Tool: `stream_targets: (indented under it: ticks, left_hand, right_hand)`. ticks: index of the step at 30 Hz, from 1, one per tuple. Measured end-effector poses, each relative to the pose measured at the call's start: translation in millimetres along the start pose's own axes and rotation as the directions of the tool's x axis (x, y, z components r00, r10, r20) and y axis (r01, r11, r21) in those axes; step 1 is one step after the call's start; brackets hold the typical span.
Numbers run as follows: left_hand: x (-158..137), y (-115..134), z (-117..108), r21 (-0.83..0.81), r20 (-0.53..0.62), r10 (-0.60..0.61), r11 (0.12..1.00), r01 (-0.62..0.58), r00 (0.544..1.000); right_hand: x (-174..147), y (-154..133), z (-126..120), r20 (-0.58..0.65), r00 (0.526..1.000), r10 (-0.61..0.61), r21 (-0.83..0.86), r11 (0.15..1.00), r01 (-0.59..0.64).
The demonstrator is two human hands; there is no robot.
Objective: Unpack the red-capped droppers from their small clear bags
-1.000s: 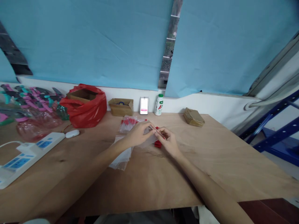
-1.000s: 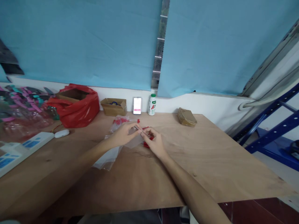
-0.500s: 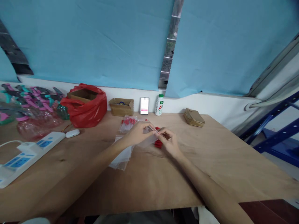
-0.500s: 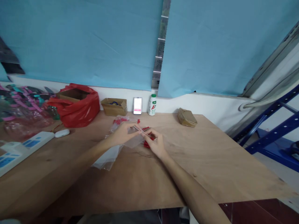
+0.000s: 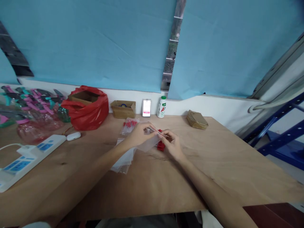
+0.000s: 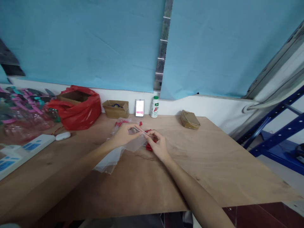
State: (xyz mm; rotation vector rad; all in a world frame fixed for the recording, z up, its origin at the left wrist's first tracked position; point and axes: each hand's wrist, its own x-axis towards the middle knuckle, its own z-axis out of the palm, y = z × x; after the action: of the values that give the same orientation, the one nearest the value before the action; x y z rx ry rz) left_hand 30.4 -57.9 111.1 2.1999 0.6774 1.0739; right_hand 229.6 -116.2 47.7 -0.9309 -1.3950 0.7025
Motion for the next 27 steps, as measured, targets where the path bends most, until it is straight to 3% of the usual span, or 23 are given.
stream_targets:
  ticks: [5, 14, 21, 27]
  left_hand:
    - [-0.4, -1.4, 2.0, -0.035, 0.053, -0.013, 0.999, 0.015, 0.999]
    - [-0.6, -2.4, 0.3, -0.035, -0.009, 0.022, 0.999, -0.022, 1.000]
    - [1.0, 2.7, -4.6, -0.054, 0.002, -0.033, 0.998, 0.033, 0.999]
    - [3.6, 4.3, -9.3, -0.088, 0.016, -0.069, 0.994, 0.070, 0.998]
  right_hand:
    - [-0.7, -1.8, -1.8, -0.002, 1.000, -0.006, -0.059, 0.998, 0.006]
    - [-0.2, 4.2, -0.6, -0.029, 0.999, 0.025, 0.018, 1.000, -0.025]
    - [1.9, -2.8, -1.4, -0.065, 0.998, -0.021, -0.001, 1.000, 0.021]
    - [2.9, -5.5, -0.2, -0.108, 0.993, 0.039, 0.016, 0.999, -0.037]
